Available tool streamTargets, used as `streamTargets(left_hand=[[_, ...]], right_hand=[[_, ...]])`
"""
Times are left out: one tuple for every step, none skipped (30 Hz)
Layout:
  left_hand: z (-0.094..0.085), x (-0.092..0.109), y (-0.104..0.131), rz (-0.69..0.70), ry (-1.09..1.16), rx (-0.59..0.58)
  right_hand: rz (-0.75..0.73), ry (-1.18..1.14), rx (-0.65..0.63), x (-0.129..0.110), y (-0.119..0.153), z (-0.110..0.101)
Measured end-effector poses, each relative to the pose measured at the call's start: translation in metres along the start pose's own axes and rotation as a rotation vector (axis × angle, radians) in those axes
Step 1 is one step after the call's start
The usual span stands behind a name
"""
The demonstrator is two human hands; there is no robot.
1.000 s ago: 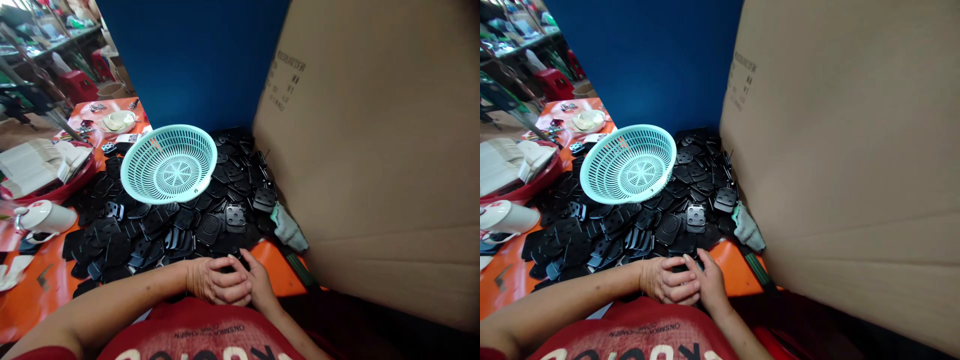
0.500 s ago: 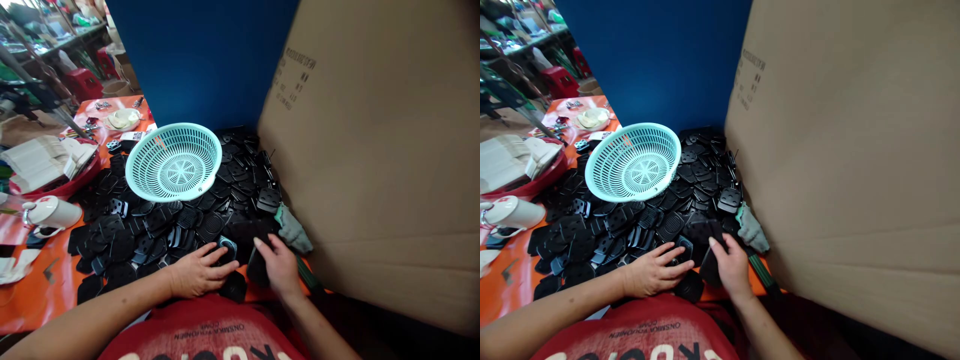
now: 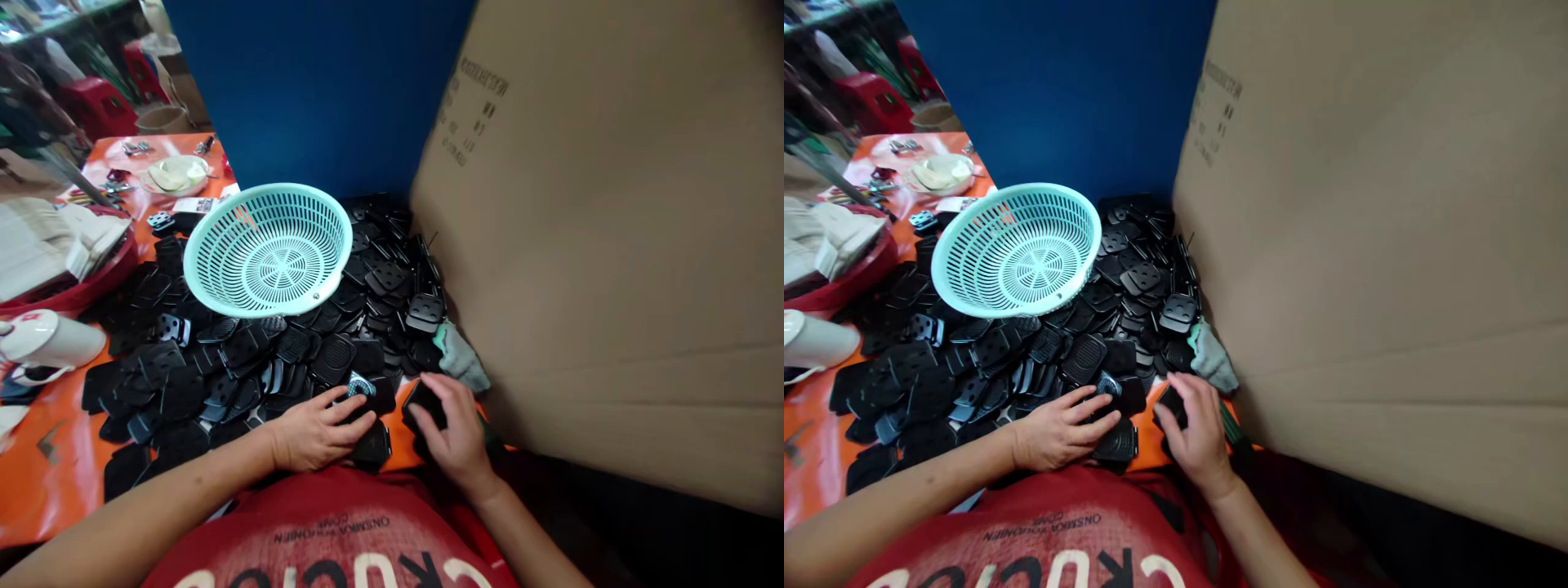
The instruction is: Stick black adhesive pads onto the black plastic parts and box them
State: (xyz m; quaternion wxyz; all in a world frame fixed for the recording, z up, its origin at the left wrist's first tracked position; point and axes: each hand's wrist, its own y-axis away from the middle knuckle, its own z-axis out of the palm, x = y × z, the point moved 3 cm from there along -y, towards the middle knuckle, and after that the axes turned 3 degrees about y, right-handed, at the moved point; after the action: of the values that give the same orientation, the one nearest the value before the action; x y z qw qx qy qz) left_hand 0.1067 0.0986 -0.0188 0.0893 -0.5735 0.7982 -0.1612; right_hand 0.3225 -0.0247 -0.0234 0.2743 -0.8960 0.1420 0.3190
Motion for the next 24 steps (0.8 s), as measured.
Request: streamTargets(left_hand=[[0.0, 0.0, -0.001, 0.008, 0.004, 0.014], [-0.001, 0.0, -0.001, 0.017, 0.008, 0.026], [-0.001, 0.0, -0.002, 0.029, 0.013, 0.036], [-0.002, 0.0, -0.002, 0.041, 0.021, 0.044], [-0.002, 0.0, -0.002, 0.053, 0.034, 0.05], [-0.002, -0.001, -0.002, 0.064, 0.046, 0.053], [-0.002, -0.001, -0.002, 0.072, 0.055, 0.053], [-0.002, -0.001, -0.002, 0.077, 0.061, 0.053], [-0.002, -0.001, -0.002, 0.078, 0.064, 0.055], [-0.002, -0.001, -0.002, 0.077, 0.065, 0.057], [-0.002, -0.001, -0.001, 0.076, 0.064, 0.061], [-0.003, 0.0, -0.001, 0.074, 0.063, 0.068], [-0.003, 0.0, -0.001, 0.074, 0.063, 0.073], [-0.004, 0.001, -0.001, 0.075, 0.062, 0.076], [-0.004, 0.001, -0.001, 0.075, 0.059, 0.07], [-0.004, 0.001, -0.001, 0.073, 0.055, 0.059], [-0.003, 0.001, -0.001, 0.069, 0.049, 0.046], [-0.003, 0.0, -0.001, 0.063, 0.042, 0.033], [-0.003, 0.0, -0.001, 0.056, 0.037, 0.024], [-0.003, -0.001, -0.001, 0.05, 0.032, 0.02], [-0.003, -0.001, -0.002, 0.044, 0.028, 0.02], [-0.003, -0.002, -0.002, 0.038, 0.023, 0.023], [-0.003, -0.002, -0.002, 0.035, 0.018, 0.025], [-0.003, -0.002, -0.003, 0.033, 0.016, 0.025]], right_hand=[[0.009, 0.051, -0.007, 0.005, 0.022, 0.001], [0.01, 0.155, -0.03, 0.009, 0.04, 0.004], [0.014, 0.242, -0.051, 0.013, 0.053, 0.008], [0.017, 0.324, -0.072, 0.015, 0.06, 0.012], [0.015, 0.388, -0.095, 0.016, 0.063, 0.016], [0.012, 0.424, -0.117, 0.016, 0.062, 0.019], [0.006, 0.441, -0.136, 0.016, 0.058, 0.021], [-0.001, 0.449, -0.154, 0.015, 0.052, 0.022], [-0.009, 0.45, -0.17, 0.014, 0.046, 0.023], [-0.017, 0.451, -0.195, 0.013, 0.041, 0.022], [-0.028, 0.453, -0.223, 0.011, 0.036, 0.021], [-0.04, 0.455, -0.255, 0.01, 0.032, 0.019], [-0.06, 0.449, -0.289, 0.009, 0.029, 0.016], [-0.081, 0.436, -0.321, 0.007, 0.027, 0.013], [-0.1, 0.418, -0.345, 0.005, 0.025, 0.009], [-0.114, 0.395, -0.359, 0.002, 0.022, 0.005], [-0.121, 0.367, -0.377, -0.002, 0.017, 0.0], [-0.125, 0.333, -0.4, -0.006, 0.01, -0.003], [-0.138, 0.296, -0.419, -0.011, 0.0, -0.006], [-0.166, 0.261, -0.433, -0.018, -0.013, -0.009], [-0.217, 0.231, -0.416, -0.026, -0.03, -0.01], [-0.293, 0.218, -0.369, -0.035, -0.05, -0.012], [-0.384, 0.228, -0.284, -0.044, -0.071, -0.013], [-0.443, 0.265, -0.153, -0.053, -0.091, -0.016]])
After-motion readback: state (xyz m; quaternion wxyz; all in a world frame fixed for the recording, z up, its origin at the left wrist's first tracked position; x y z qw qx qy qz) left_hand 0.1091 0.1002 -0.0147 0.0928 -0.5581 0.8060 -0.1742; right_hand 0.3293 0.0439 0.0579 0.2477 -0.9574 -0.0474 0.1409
